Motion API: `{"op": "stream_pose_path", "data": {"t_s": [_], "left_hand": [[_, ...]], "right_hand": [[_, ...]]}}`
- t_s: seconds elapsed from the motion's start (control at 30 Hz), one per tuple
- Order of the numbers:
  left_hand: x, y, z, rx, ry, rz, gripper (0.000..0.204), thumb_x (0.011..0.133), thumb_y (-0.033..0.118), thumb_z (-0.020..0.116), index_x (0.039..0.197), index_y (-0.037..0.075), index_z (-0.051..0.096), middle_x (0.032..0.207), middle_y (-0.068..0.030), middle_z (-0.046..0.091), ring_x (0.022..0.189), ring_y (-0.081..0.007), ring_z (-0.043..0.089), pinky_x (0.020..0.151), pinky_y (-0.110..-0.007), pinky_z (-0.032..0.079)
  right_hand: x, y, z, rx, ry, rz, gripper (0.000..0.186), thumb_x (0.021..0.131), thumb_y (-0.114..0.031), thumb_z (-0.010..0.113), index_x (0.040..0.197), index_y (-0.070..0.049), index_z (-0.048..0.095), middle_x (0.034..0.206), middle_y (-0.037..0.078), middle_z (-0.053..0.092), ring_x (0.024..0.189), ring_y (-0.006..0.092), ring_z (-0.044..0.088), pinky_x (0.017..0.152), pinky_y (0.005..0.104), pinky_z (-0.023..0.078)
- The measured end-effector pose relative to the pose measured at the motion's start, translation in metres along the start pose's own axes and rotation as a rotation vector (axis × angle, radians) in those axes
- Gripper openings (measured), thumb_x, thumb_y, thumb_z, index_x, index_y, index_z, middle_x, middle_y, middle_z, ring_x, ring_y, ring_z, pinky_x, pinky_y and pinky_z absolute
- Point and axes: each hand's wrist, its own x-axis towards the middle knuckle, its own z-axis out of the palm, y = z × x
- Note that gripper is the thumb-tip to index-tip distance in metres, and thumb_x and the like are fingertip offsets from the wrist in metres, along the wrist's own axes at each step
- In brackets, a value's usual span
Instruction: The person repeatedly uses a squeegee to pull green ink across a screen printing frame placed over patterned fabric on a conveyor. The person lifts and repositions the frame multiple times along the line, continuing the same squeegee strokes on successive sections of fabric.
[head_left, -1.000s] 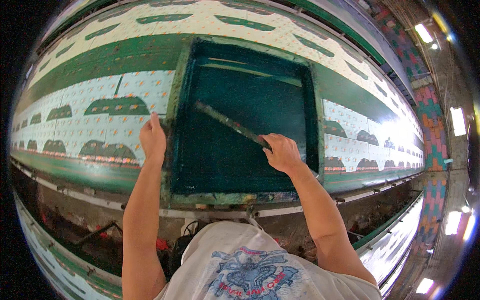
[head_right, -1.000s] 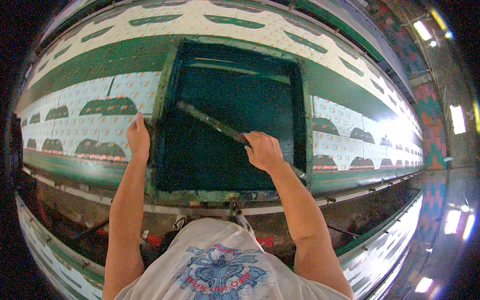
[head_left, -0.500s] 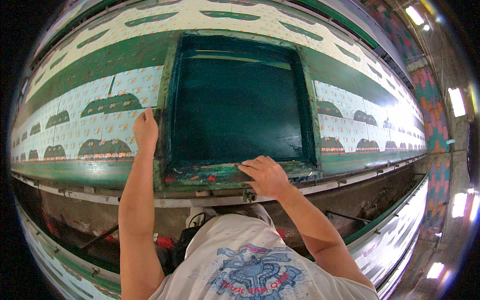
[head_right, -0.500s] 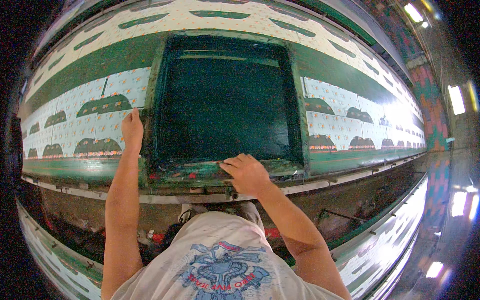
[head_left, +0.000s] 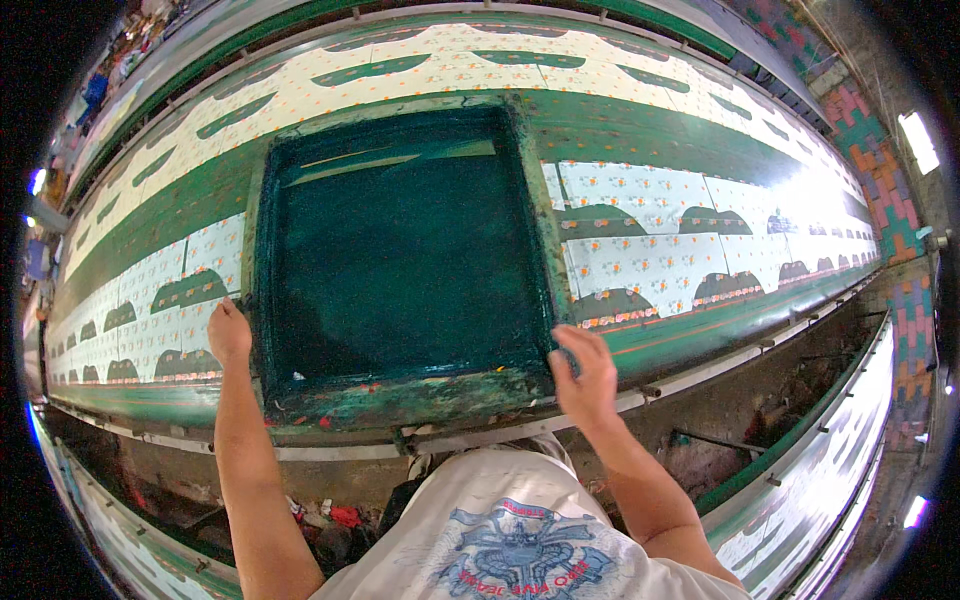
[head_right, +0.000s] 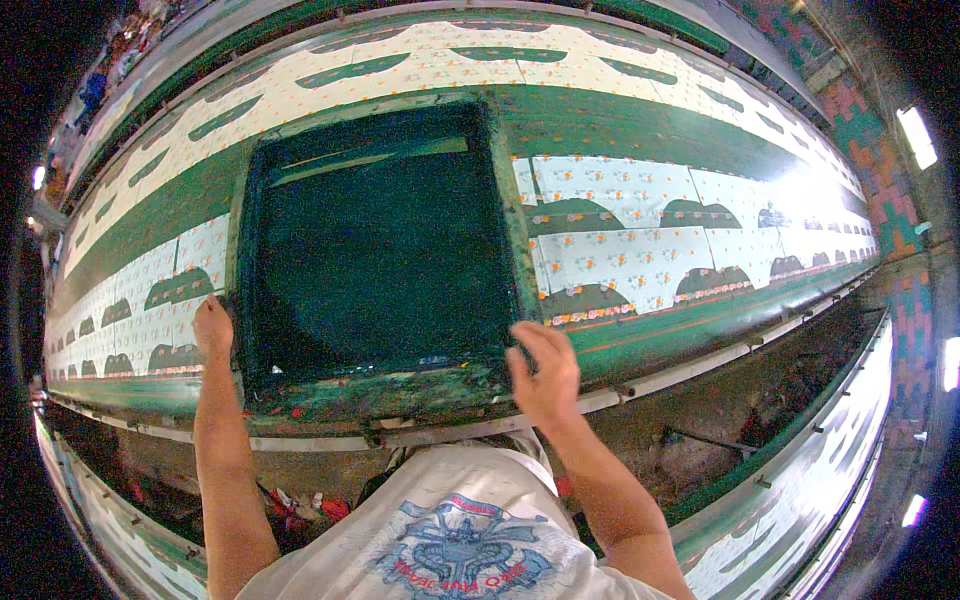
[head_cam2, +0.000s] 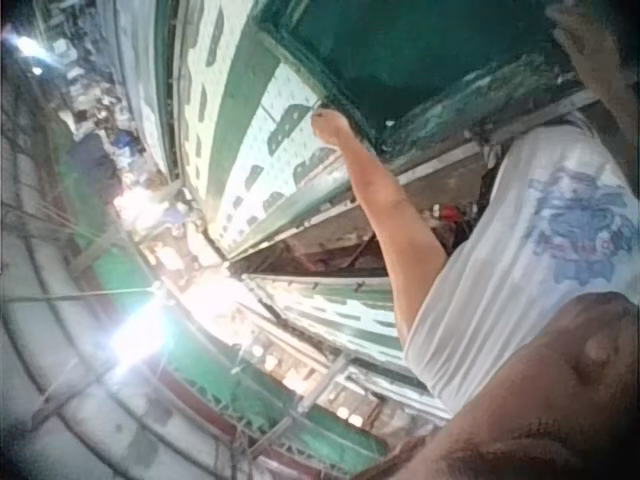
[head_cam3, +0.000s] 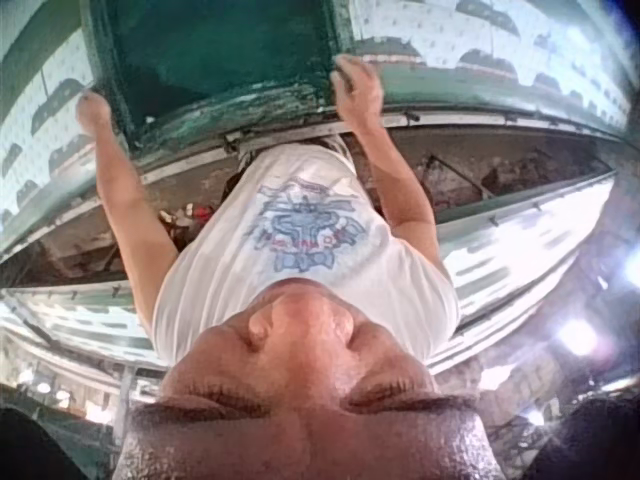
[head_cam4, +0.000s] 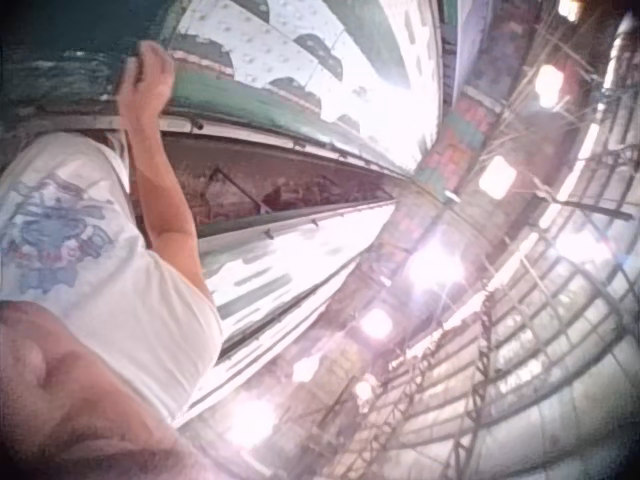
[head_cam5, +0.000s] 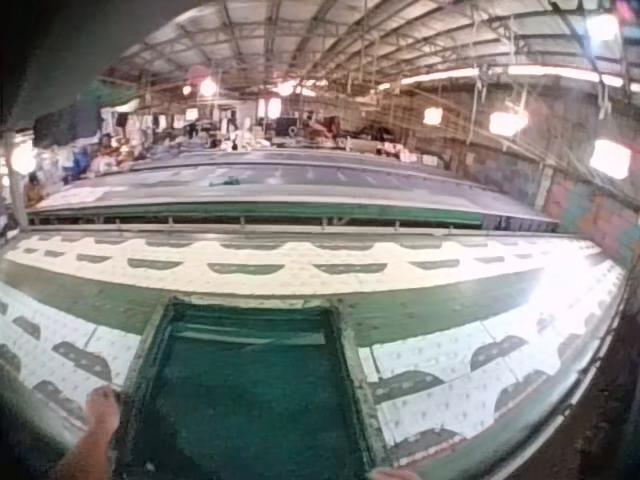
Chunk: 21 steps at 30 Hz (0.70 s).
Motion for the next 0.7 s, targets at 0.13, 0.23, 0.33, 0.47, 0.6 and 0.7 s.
{"op": "stream_pose_path", "data": {"t_s": [0.13, 0.23, 0.33, 0.47, 0.6, 0.7], "left_hand": [[0.003, 0.001, 0.003, 0.097, 0.03, 0.004, 0.053, 0.117, 0.041, 0.044, 0.116, -0.001, 0.075, 0.119, -0.0274, 0.075, 0.111, -0.051, 0.07, 0.095, -0.064, 0.054], [0.004, 0.003, 0.009, 0.1, 0.071, 0.031, 0.052, 0.117, 0.04, 0.043, 0.115, 0.0, 0.076, 0.119, -0.0269, 0.075, 0.11, -0.051, 0.07, 0.096, -0.063, 0.054], [0.007, -0.005, 0.014, 0.079, 0.084, 0.044, 0.053, 0.117, 0.04, 0.045, 0.111, -0.002, 0.076, 0.113, -0.0282, 0.075, 0.106, -0.0513, 0.07, 0.092, -0.063, 0.053], [0.014, -0.02, 0.018, -0.058, -0.004, 0.001, 0.055, 0.117, 0.04, 0.048, 0.101, -0.006, 0.074, 0.099, -0.0312, 0.073, 0.094, -0.0526, 0.068, 0.083, -0.062, 0.049], [0.021, -0.039, 0.031, -0.198, -0.016, 0.047, 0.065, 0.116, 0.048, 0.051, 0.092, -0.009, 0.071, 0.084, -0.0307, 0.068, 0.079, -0.0513, 0.062, 0.076, -0.06, 0.044], [0.017, -0.029, 0.026, -0.292, -0.033, -0.026, 0.072, 0.116, 0.053, 0.05, 0.088, -0.01, 0.069, 0.08, -0.0288, 0.065, 0.073, -0.0465, 0.058, 0.073, -0.059, 0.043]], "right_hand": [[-0.006, 0.062, -0.029, 0.371, -0.26, 0.736, 0.054, 0.108, -0.034, 0.072, 0.154, -0.009, 0.063, 0.152, 0.015, 0.066, 0.14, 0.0307, 0.062, 0.107, 0.0522, 0.052], [-0.012, 0.06, -0.038, 0.558, -0.348, 1.01, 0.068, 0.108, -0.051, 0.069, 0.163, -0.013, 0.056, 0.158, 0.014, 0.062, 0.148, 0.03, 0.055, 0.108, 0.0596, 0.047], [-0.021, 0.067, -0.027, 0.583, -0.289, 0.963, 0.067, 0.108, -0.047, 0.07, 0.163, -0.01, 0.057, 0.157, 0.013, 0.063, 0.147, 0.0274, 0.055, 0.114, 0.0523, 0.044], [-0.032, 0.072, -0.008, 0.595, -0.108, 0.895, 0.057, 0.109, -0.032, 0.072, 0.155, 0.001, 0.062, 0.149, 0.011, 0.068, 0.136, 0.0204, 0.06, 0.114, 0.0374, 0.045], [-0.031, 0.061, -0.005, 0.65, 0.021, 0.924, 0.049, 0.108, -0.024, 0.073, 0.147, 0.005, 0.068, 0.138, 0.012, 0.073, 0.128, 0.0178, 0.064, 0.115, 0.0329, 0.046], [-0.025, 0.048, -0.005, 0.608, 0.041, 1.018, 0.048, 0.107, -0.024, 0.074, 0.148, 0.002, 0.07, 0.122, 0.005, 0.075, 0.117, 0.0141, 0.065, 0.107, 0.0308, 0.048]]}}
